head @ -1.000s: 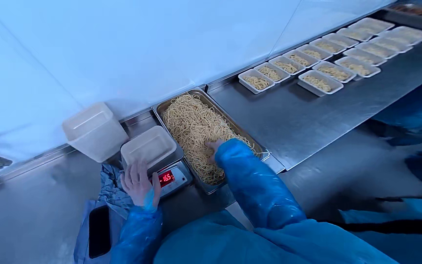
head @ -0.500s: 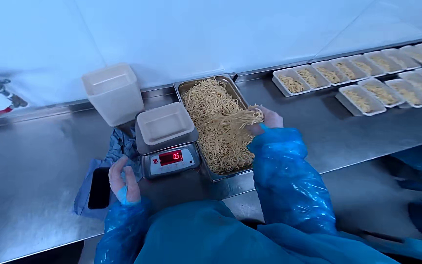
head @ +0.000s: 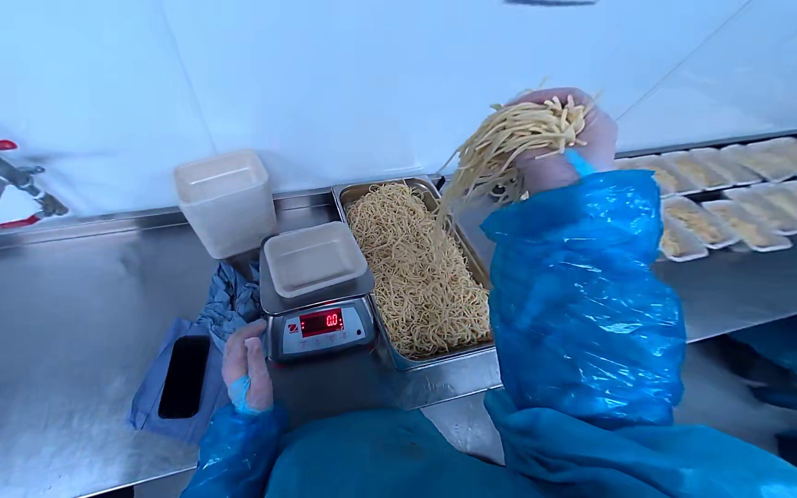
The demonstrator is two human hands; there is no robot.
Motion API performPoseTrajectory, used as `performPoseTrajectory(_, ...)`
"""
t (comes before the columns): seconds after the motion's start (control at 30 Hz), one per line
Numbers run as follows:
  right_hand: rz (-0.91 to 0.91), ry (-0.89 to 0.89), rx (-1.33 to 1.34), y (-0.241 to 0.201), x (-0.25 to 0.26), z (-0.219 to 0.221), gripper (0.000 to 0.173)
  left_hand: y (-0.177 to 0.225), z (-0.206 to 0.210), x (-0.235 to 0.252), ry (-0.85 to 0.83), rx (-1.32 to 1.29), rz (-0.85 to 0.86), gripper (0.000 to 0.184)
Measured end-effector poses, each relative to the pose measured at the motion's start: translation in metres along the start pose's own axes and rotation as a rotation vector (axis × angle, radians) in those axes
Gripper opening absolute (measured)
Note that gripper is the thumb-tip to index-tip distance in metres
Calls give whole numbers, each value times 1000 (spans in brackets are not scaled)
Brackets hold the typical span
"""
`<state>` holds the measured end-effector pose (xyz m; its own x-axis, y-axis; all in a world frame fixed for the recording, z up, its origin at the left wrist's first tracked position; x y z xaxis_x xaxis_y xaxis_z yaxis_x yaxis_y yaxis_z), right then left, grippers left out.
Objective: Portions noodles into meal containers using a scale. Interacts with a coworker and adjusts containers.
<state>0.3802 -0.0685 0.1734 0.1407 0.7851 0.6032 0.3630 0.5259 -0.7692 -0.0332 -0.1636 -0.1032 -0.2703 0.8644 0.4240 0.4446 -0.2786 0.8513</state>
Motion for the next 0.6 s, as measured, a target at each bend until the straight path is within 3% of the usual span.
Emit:
performPoseTrajectory(0.1, -193, -133, 184, -28, 21, 17, 39, 1, -2, 0, 6, 22, 6, 40)
performPoseTrajectory(0.3, -251, -278, 283, -63, 42, 65, 39, -4, 0, -3, -4, 27, -40, 38)
performPoseTrajectory(0.5, -186, -409, 233, -45, 40, 130, 38, -5, -1, -2, 14, 23, -40, 35)
performPoseTrajectory(0.6, -54, -512, 93, -5, 18, 174, 34, -6, -2, -3, 20, 26, -35, 34)
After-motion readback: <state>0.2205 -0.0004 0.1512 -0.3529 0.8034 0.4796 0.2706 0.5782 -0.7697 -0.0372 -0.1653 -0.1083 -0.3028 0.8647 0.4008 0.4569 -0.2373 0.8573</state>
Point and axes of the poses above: each hand's wrist, its own x-axis towards the middle knuckle, its own z-axis out of the palm, y = z × x, the point moved 9 cm from there along x, towards the middle knuckle, and after that the axes turned 13 degrees about x, right-handed, at the moved point
